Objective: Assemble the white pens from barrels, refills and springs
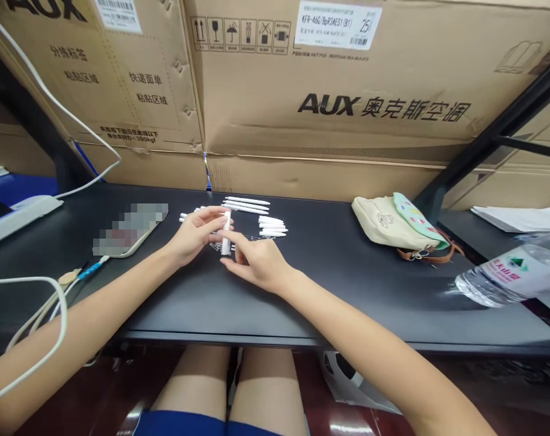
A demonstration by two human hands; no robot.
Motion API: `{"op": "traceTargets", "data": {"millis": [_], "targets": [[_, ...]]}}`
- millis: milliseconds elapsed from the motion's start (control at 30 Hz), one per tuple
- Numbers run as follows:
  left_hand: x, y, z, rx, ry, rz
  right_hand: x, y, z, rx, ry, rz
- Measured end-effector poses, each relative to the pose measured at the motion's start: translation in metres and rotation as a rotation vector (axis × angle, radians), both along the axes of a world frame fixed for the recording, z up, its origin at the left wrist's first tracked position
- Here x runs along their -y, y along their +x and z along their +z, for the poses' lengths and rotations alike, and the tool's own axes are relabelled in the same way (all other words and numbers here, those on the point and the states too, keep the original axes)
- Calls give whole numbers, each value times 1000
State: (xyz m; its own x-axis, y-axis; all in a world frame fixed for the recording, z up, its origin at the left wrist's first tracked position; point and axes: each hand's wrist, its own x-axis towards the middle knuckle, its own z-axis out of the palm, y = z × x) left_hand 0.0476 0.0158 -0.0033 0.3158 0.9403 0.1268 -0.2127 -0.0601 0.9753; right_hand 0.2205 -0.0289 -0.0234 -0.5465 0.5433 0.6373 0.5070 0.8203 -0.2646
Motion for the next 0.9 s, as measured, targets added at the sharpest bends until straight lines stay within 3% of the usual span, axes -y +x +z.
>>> {"op": "traceTargets", "data": {"millis": [200,400,667,900], "targets": [[3,2,3,5,1,0,-1,0,4,-51,-59,1],[4,2,2,-27,72,-5,-1,2,6,5,-49,129],[7,5,7,-45,78,21,0,0,5,38,-101,147],[7,4,7,-112,56,-31,1,-1,5,-15,-145,178]]}}
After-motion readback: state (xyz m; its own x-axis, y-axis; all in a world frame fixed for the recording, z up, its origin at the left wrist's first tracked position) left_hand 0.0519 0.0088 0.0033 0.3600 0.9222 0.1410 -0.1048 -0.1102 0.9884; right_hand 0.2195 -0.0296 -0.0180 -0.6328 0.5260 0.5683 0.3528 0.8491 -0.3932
